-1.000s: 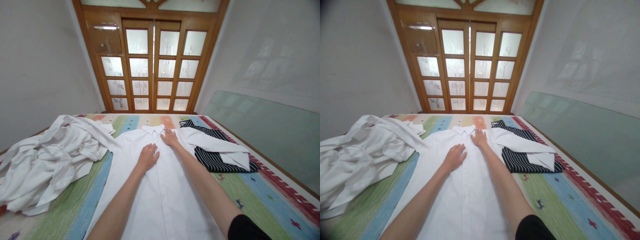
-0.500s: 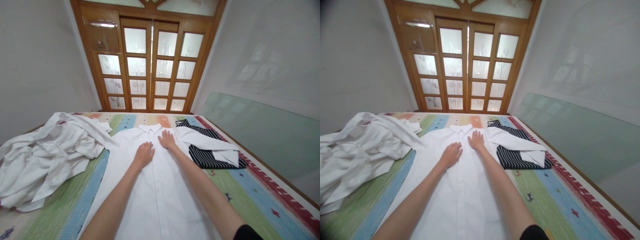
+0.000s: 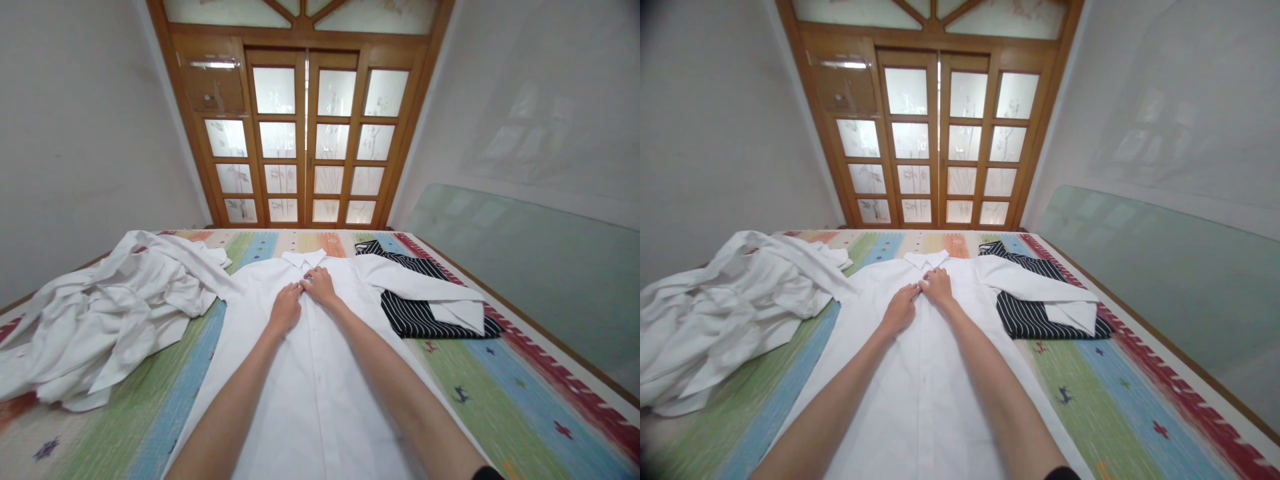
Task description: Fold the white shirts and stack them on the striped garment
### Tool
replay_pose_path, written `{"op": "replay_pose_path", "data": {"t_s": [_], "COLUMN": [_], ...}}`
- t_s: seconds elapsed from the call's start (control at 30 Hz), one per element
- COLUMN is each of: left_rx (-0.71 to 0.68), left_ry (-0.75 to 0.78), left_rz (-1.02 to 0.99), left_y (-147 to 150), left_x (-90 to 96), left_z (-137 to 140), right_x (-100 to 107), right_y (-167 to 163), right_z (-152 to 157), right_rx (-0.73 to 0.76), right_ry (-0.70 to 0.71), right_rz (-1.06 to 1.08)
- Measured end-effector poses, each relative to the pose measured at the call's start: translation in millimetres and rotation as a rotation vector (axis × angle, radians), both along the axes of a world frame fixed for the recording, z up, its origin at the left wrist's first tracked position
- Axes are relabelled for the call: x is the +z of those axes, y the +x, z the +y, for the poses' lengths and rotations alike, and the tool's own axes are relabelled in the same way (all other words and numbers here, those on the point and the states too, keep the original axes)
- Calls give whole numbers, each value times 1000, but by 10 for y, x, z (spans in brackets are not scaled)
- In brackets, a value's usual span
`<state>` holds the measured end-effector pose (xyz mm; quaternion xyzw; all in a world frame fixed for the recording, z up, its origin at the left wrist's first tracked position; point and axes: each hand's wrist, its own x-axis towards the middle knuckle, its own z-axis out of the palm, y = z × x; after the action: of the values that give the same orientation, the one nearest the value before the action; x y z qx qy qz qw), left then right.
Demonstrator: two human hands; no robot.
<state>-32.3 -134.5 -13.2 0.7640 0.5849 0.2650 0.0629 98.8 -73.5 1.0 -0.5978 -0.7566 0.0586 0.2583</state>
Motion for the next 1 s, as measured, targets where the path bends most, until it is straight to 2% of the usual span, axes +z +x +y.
{"op": "replay_pose_path", "data": {"t_s": [0.23, 0.33, 0.4, 0.5, 0.67, 0.83, 1.0], "left_rx": [313, 340, 322, 327, 324, 341, 357], "left_ry": [23, 6, -2, -1, -52, -107, -44], "left_rz": [-441, -480, -422, -228, 83, 232, 318], "left_y": [-144, -165, -188, -306, -766, -1193, -1189], "left_x": [3, 33, 74, 147, 179, 130, 145], "left_z": [58, 54, 44, 22, -3, 31, 42], "right_x": [-56, -79, -84, -76, -48, -33, -28], "right_y": [-18, -33, -30, -13, 7, 8, -9], "right_z": [97, 125, 126, 107, 69, 44, 17], "right_rx": [-87, -108, -111, -101, -66, -61, -80], "right_ry": [-31, -55, -59, -59, -69, -71, -49], "right_rz": [67, 57, 39, 13, 5, 25, 34]}}
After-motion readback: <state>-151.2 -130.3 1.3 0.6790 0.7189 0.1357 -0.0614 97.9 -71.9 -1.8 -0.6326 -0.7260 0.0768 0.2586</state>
